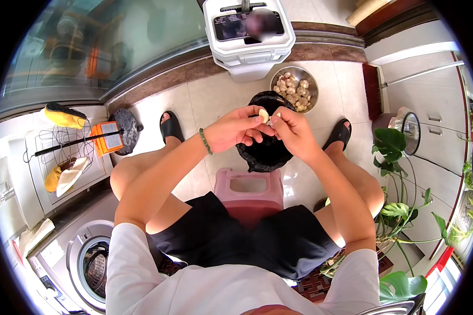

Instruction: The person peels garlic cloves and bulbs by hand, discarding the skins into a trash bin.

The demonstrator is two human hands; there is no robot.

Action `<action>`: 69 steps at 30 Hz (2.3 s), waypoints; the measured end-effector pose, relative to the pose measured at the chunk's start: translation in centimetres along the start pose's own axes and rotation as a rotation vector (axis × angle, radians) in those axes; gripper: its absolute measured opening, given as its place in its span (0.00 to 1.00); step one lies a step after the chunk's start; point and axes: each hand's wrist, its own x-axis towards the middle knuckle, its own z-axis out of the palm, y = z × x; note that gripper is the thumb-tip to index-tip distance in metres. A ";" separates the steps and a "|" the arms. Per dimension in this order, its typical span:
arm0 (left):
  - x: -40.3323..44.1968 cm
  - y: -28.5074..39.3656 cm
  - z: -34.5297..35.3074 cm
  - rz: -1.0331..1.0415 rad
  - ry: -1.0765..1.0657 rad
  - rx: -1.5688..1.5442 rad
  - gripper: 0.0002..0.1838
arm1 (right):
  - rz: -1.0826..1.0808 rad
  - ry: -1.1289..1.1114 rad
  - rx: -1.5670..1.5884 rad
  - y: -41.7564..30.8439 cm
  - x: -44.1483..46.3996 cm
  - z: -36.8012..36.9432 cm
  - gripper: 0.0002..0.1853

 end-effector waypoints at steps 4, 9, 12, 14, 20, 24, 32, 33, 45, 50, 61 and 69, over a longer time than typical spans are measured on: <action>0.0 -0.3 0.0 -0.002 0.024 -0.080 0.13 | -0.020 0.041 -0.034 -0.1 0.3 -0.9 0.11; 0.4 -0.8 -1.0 0.042 0.087 -0.142 0.13 | 0.041 0.136 0.029 -0.1 0.9 -1.9 0.11; 0.5 -0.9 -1.3 0.074 0.086 -0.156 0.08 | 0.053 0.060 -0.191 0.7 0.9 -2.2 0.12; 0.3 -0.7 -0.9 0.086 0.135 -0.159 0.11 | 0.055 -0.023 -0.386 1.5 0.5 -2.0 0.12; 0.4 -0.4 -1.0 0.096 0.312 -0.084 0.19 | 0.235 -0.217 -0.473 5.2 -0.4 -1.1 0.12; 0.4 -0.4 -1.2 0.067 0.376 -0.040 0.20 | 0.286 -0.281 -0.685 5.8 -0.9 -1.4 0.13; 0.3 -0.6 -1.3 0.053 0.359 -0.032 0.19 | 0.210 -0.265 -0.783 5.4 -0.9 -2.0 0.13; 0.3 -0.6 -1.3 0.052 0.354 -0.030 0.19 | 0.211 -0.264 -0.782 5.4 -1.0 -2.0 0.13; 0.7 -0.7 -1.0 0.050 0.325 -0.078 0.15 | 0.115 -0.214 -0.599 5.0 -1.1 -2.5 0.09; 0.8 -0.9 -0.9 0.046 0.272 -0.102 0.19 | 0.011 0.060 -0.346 3.2 -0.6 -1.6 0.09; 1.1 -2.2 -0.5 0.004 0.159 -0.002 0.16 | -0.390 0.123 -0.473 0.6 0.1 -0.1 0.10; 1.0 -2.2 -0.3 0.062 0.262 0.176 0.14 | -0.445 0.146 -0.483 0.1 0.2 0.2 0.05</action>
